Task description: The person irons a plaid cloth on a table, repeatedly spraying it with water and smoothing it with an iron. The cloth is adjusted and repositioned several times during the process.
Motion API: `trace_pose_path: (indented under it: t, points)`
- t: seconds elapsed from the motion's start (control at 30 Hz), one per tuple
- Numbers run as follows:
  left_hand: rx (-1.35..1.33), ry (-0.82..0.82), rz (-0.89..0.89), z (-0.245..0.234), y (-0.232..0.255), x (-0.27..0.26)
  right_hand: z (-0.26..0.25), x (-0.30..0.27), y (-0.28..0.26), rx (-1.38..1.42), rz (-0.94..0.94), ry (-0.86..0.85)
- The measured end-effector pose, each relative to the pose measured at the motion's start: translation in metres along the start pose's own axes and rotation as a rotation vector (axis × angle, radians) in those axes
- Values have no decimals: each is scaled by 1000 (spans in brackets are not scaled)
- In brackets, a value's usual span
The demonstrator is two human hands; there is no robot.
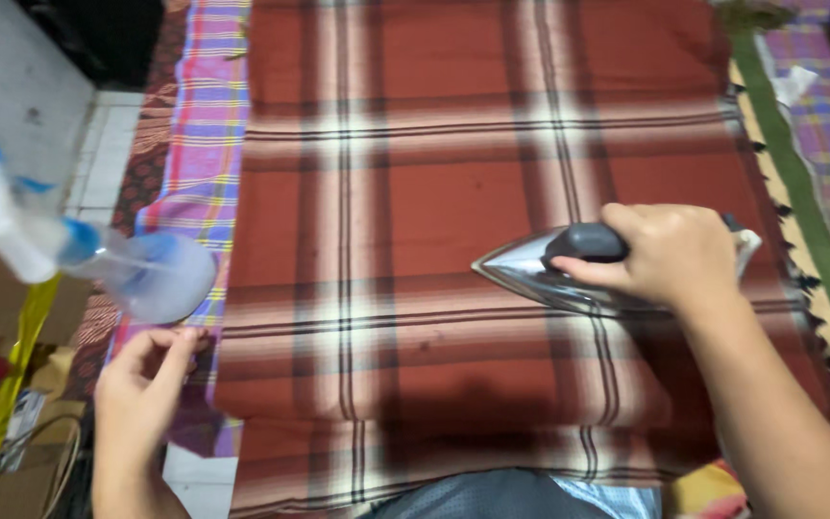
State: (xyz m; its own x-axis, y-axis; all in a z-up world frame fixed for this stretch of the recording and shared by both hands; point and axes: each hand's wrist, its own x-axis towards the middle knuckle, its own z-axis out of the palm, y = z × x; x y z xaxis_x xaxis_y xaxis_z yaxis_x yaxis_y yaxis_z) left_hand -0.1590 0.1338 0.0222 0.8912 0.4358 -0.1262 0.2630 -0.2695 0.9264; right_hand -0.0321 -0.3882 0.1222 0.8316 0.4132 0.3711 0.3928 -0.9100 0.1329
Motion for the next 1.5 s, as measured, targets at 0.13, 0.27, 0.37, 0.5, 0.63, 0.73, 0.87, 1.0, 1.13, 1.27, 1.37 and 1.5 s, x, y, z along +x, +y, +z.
trace_pose_path:
  t: [0.13, 0.27, 0.37, 0.5, 0.63, 0.73, 0.87, 1.0, 1.13, 1.27, 1.37, 1.5]
  points:
    - [371, 311, 192, -1, 29, 8, 17, 22, 1, -69, 72, 15]
    - [158, 257, 465, 14, 45, 31, 48, 68, 12, -128, 204, 23]
    - [206, 252, 420, 20, 34, 47, 65, 104, 20, -161, 254, 15]
    - [220, 323, 368, 23, 24, 77, 69, 116, 23, -80, 276, -42]
    - [260, 344, 374, 19, 15, 103, 48, 94, 17, -42, 179, -124]
    - [498, 559, 757, 22, 1, 101, 28, 52, 8, -42, 149, -200]
    - [-55, 380, 373, 32, -16, 64, -4, -10, 0, -74, 115, -291]
    - [226, 294, 359, 40, -8, 2, -28, -48, -10, 7, -36, -188]
    - [619, 250, 547, 55, 24, -23, -33, -44, -31, -28, -74, -137]
    - [605, 289, 400, 62, 41, -24, -23, -15, -63, -13, -94, -88]
    - [619, 326, 396, 65, 40, -24, -8, 8, -94, 5, -65, -27]
    - [663, 333, 380, 65, 29, -22, 5, 33, -125, 84, -38, 1]
